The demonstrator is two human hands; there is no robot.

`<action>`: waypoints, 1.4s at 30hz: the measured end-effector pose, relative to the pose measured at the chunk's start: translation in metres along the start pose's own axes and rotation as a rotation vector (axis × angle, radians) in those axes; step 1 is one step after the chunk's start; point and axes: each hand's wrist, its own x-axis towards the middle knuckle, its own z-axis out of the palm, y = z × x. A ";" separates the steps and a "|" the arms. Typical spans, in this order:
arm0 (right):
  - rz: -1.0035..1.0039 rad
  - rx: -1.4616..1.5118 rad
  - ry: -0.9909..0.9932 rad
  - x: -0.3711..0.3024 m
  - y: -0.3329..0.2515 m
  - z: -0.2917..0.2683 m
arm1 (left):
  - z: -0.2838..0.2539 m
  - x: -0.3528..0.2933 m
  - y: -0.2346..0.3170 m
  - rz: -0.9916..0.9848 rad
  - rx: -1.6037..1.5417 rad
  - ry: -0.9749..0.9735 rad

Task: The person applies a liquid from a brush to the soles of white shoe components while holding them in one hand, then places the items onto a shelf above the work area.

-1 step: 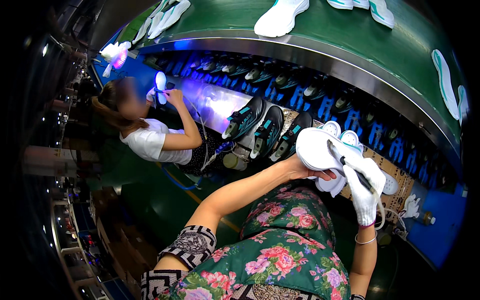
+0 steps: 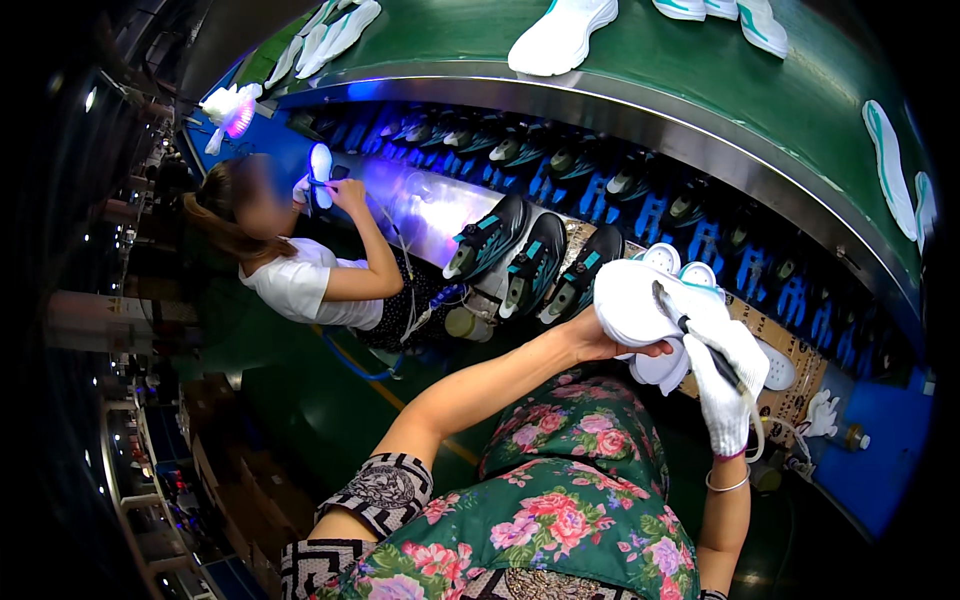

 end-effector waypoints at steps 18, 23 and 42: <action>-0.151 0.002 0.203 -0.010 -0.012 -0.005 | 0.061 0.022 -0.041 0.213 -0.244 -0.040; -0.302 -0.054 0.252 -0.002 -0.013 -0.014 | 0.048 0.027 -0.055 0.226 -0.105 0.044; 0.043 0.259 0.397 -0.022 -0.012 0.029 | 0.047 0.041 -0.068 0.308 -0.050 0.132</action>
